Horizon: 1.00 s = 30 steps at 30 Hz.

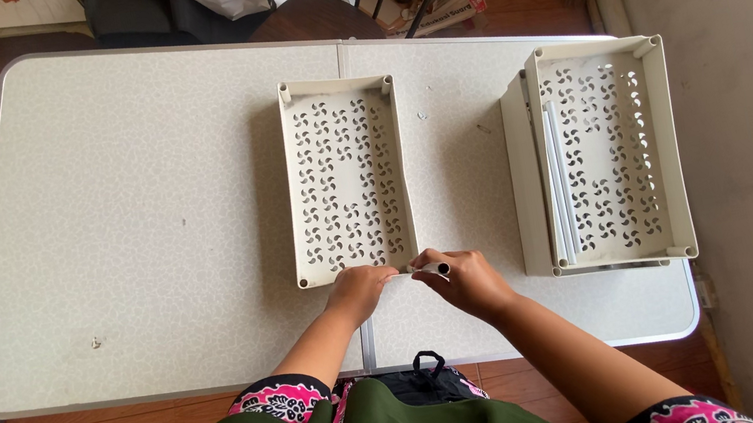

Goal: The person assembles a small white plastic storage unit by inserting white rods into perforated panels and connecting them into a box-like frame on a table.

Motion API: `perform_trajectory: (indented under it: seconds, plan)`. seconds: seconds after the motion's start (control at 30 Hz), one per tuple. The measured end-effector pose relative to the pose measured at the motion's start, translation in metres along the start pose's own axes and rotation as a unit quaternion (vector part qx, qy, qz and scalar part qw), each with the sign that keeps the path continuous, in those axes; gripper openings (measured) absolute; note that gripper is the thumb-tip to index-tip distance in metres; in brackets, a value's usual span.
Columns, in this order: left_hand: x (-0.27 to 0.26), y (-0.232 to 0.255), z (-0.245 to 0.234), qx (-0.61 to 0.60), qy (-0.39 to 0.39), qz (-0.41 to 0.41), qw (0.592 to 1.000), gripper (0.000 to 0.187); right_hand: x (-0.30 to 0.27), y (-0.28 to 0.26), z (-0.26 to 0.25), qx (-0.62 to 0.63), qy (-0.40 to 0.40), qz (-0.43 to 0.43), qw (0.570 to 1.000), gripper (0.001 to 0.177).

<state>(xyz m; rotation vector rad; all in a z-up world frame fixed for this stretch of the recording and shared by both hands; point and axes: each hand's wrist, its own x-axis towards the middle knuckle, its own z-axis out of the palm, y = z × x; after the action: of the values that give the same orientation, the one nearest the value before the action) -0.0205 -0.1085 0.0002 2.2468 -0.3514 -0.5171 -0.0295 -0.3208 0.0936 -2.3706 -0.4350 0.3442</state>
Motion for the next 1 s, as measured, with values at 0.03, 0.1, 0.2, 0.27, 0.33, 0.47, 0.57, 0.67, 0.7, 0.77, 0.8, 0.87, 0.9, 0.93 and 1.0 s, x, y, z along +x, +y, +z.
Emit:
perform_trajectory:
  seconds: [0.03,0.1,0.2,0.27,0.33,0.47,0.57,0.67,0.7,0.77,0.8,0.87,0.9,0.93,1.0]
  plan:
    - [0.0,0.001,0.0,0.0,-0.006,-0.007,1.0,0.023,0.001,0.001,0.001,-0.011,0.002,-0.002,1.0,0.016]
    - [0.0,0.001,-0.003,-0.002,-0.012,-0.02,1.0,0.022,0.003,0.001,0.002,0.002,0.015,-0.005,1.0,0.015]
    - [0.002,0.0,-0.001,-0.003,-0.008,-0.026,1.0,0.022,0.001,0.004,-0.001,0.019,0.038,-0.007,0.999,0.016]
    - [0.003,-0.005,0.005,0.004,0.0,-0.016,1.0,0.022,-0.005,0.006,0.001,0.027,0.043,0.007,0.999,0.017]
    - [0.003,-0.012,0.011,0.013,0.001,-0.005,1.0,0.023,-0.011,0.007,0.005,0.032,0.039,0.033,0.998,0.016]
    - [0.006,-0.02,0.015,0.027,-0.002,-0.001,1.0,0.023,-0.012,0.005,0.007,0.024,0.047,0.068,0.996,0.018]
    - [0.006,-0.02,0.014,0.049,-0.02,0.005,0.999,0.028,-0.015,0.001,0.009,0.031,0.056,0.067,0.996,0.02]
    - [0.006,-0.02,0.013,0.039,-0.035,-0.017,0.998,0.038,-0.015,0.001,0.01,0.041,0.054,0.064,0.996,0.017]
    - [0.008,-0.019,0.012,0.032,-0.025,-0.012,0.999,0.037,-0.014,0.002,0.01,0.04,0.054,0.056,0.996,0.015]
    - [0.006,-0.019,0.013,0.017,-0.012,-0.007,1.0,0.034,-0.015,0.003,0.011,0.043,0.055,0.05,0.996,0.014]
    - [0.006,-0.018,0.012,0.02,-0.017,-0.007,1.0,0.035,-0.012,0.004,0.01,0.044,0.057,0.049,0.996,0.013]
    - [0.006,-0.017,0.011,0.026,-0.027,-0.007,0.999,0.037,-0.009,0.005,0.008,0.04,0.066,0.033,0.996,0.013]
    - [0.005,-0.017,0.01,0.025,-0.021,-0.003,0.999,0.036,-0.009,0.006,0.008,0.036,0.071,0.017,0.997,0.013]
    - [0.006,-0.016,0.01,0.023,-0.015,0.001,1.0,0.036,-0.008,0.006,0.008,0.03,0.077,0.002,0.997,0.014]
    - [0.004,-0.016,0.012,0.02,-0.003,0.009,1.0,0.033,-0.01,0.006,0.009,0.035,0.072,0.017,0.997,0.014]
